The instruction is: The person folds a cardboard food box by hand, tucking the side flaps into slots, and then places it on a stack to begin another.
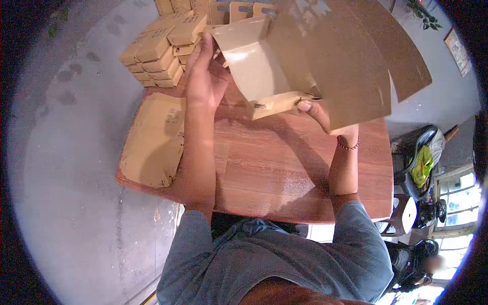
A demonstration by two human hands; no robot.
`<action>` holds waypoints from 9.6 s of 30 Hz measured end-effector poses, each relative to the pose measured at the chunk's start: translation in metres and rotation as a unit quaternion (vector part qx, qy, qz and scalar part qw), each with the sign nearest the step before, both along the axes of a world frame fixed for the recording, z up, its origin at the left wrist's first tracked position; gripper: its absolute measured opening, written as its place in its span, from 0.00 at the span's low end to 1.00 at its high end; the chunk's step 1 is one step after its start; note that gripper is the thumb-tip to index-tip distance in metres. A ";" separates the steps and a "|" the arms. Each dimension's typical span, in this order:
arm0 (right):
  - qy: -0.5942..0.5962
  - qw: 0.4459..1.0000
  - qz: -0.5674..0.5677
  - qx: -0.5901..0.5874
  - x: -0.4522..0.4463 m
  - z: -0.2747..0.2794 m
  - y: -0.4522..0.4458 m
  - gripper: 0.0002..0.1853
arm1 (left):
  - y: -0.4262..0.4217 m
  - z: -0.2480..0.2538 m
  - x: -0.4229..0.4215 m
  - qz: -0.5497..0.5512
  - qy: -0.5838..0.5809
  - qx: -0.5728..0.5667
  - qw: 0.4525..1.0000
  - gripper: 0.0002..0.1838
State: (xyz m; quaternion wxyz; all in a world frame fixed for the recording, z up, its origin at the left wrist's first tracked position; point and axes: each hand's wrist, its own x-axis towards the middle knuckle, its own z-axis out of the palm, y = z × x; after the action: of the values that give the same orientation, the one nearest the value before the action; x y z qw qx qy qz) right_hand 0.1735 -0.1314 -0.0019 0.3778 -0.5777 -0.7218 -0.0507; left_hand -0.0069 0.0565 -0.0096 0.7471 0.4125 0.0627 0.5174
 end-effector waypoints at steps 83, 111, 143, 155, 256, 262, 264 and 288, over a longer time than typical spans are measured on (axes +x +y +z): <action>0.078 0.987 0.032 0.137 -0.027 0.016 -0.015 0.05 | -0.072 0.008 0.021 0.249 -0.014 0.538 0.806 0.07; 0.201 0.974 0.086 0.054 -0.036 0.002 -0.013 0.17 | -0.062 -0.001 0.018 -0.061 0.012 0.442 0.895 0.49; 0.362 0.914 0.176 0.046 -0.054 0.008 0.003 0.30 | -0.038 -0.012 0.027 0.361 0.058 0.565 0.740 0.37; 0.214 0.971 0.080 0.062 -0.052 0.011 0.001 0.19 | -0.053 -0.006 0.026 0.317 -0.041 0.459 0.829 0.40; 0.468 0.872 0.097 -0.109 -0.034 0.012 0.020 0.08 | -0.061 0.022 -0.017 0.268 0.210 0.607 0.718 0.08; 0.439 0.884 0.126 -0.102 -0.037 0.001 0.026 0.08 | -0.062 0.024 -0.025 0.236 0.243 0.617 0.711 0.07; 0.440 0.882 0.125 -0.113 -0.039 0.004 0.025 0.08 | -0.063 0.026 -0.029 0.225 0.258 0.611 0.714 0.07; 0.510 0.852 0.079 -0.083 -0.043 0.013 0.021 0.04 | -0.070 0.019 -0.022 0.341 0.231 0.628 0.661 0.10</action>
State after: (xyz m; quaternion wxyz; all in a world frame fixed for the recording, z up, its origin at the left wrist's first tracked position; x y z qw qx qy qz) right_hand 0.1309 -0.1105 0.0110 0.6466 -0.4925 -0.4723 0.3411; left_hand -0.0285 -0.0137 0.0094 0.0438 0.8397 0.0301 0.5405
